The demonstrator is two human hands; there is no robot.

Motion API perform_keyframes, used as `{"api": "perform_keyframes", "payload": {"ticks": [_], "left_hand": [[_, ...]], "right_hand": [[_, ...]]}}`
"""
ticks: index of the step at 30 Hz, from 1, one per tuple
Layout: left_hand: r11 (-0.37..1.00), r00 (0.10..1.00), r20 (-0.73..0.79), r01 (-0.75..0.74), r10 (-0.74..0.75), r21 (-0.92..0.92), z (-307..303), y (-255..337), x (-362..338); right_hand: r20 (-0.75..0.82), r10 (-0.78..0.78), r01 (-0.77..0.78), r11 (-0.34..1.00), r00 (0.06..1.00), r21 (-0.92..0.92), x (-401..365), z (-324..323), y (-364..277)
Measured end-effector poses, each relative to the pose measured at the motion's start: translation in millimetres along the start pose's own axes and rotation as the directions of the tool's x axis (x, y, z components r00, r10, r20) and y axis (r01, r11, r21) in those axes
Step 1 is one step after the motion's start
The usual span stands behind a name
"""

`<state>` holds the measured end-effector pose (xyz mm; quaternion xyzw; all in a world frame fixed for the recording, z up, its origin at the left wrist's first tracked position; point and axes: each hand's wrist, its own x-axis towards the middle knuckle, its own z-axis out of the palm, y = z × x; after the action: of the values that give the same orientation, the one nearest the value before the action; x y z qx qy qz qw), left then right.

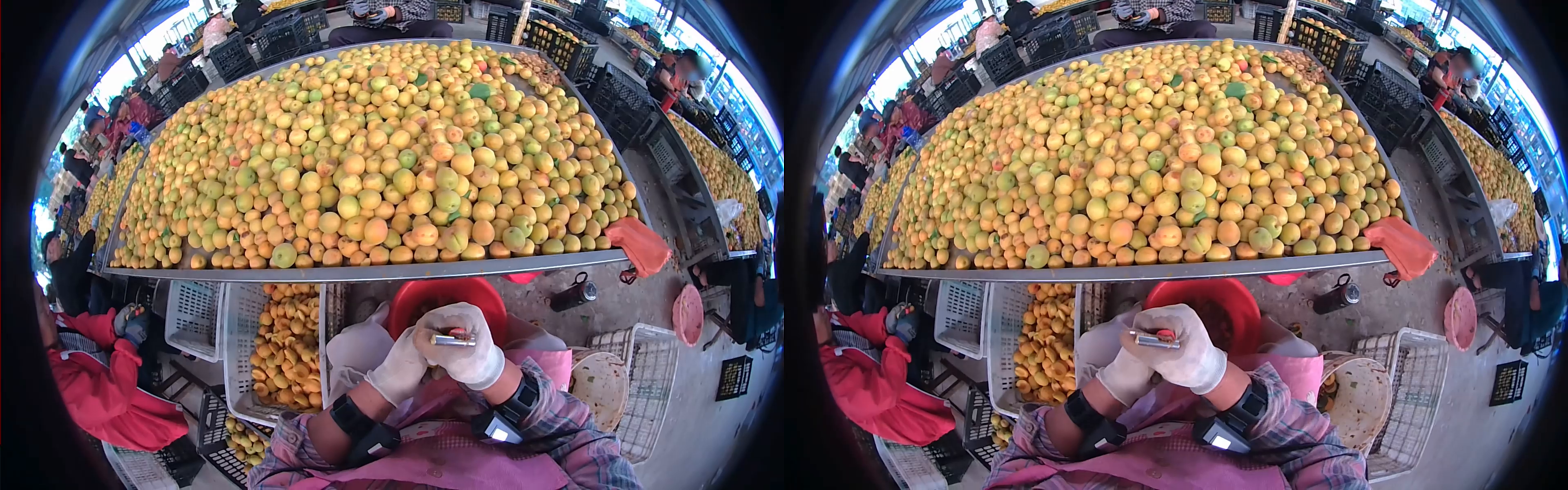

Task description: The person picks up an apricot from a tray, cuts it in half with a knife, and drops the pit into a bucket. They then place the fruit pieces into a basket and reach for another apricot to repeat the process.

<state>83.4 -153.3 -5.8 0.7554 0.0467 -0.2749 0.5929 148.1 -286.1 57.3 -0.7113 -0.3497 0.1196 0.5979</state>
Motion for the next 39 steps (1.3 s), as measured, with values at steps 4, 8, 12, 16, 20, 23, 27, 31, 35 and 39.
{"api": "perform_keyframes", "payload": {"ticks": [4,8,12,16,20,23,27,31,35,39], "left_hand": [[0.956,0.958,0.013,-0.286,0.285,0.064,-5.3,-1.3,-5.5],[0.838,0.834,0.102,-0.546,0.542,0.011,-5.9,-21.0,9.5],[0.647,0.6,-0.244,-0.719,0.762,0.254,-5.6,-13.0,8.9],[0.771,0.986,-0.164,-0.121,0.021,-0.625,-17.4,27.1,-5.1],[0.83,0.882,-0.408,-0.402,0.237,-0.386,-23.7,17.9,-4.1],[0.749,0.837,-0.445,-0.51,0.318,-0.424,-13.4,8.1,5.2],[0.792,0.642,-0.541,-0.606,0.543,0.076,-11.6,8.2,11.0],[0.809,0.596,-0.576,-0.542,0.56,0.228,-15.9,8.8,11.4],[0.805,0.573,-0.571,-0.48,0.588,0.348,-11.1,18.8,5.8],[0.86,0.579,-0.682,-0.487,0.447,0.151,5.3,7.6,13.3]], "right_hand": [[0.036,-0.2,0.193,0.97,0.979,0.145,-3.0,3.6,-6.9],[-0.031,-0.178,0.18,0.981,0.983,0.078,-7.3,11.1,6.8],[-0.254,0.091,-0.019,0.962,0.963,0.272,-19.3,18.9,12.6],[-0.448,0.168,0.093,0.858,0.878,0.505,-5.1,-6.8,-1.5],[-0.226,0.637,-0.369,0.659,0.737,0.655,-14.6,-3.7,11.8],[-0.088,0.661,-0.454,0.599,0.745,0.659,-21.9,21.5,22.6],[0.055,0.679,-0.528,0.514,0.732,0.677,-25.4,30.1,32.7],[0.154,0.639,-0.517,0.431,0.754,0.739,-15.5,28.2,25.2],[0.175,0.6,-0.502,0.434,0.781,0.748,-23.3,28.2,36.8],[0.137,0.662,-0.452,0.333,0.737,0.828,-23.8,39.2,33.2]]}}
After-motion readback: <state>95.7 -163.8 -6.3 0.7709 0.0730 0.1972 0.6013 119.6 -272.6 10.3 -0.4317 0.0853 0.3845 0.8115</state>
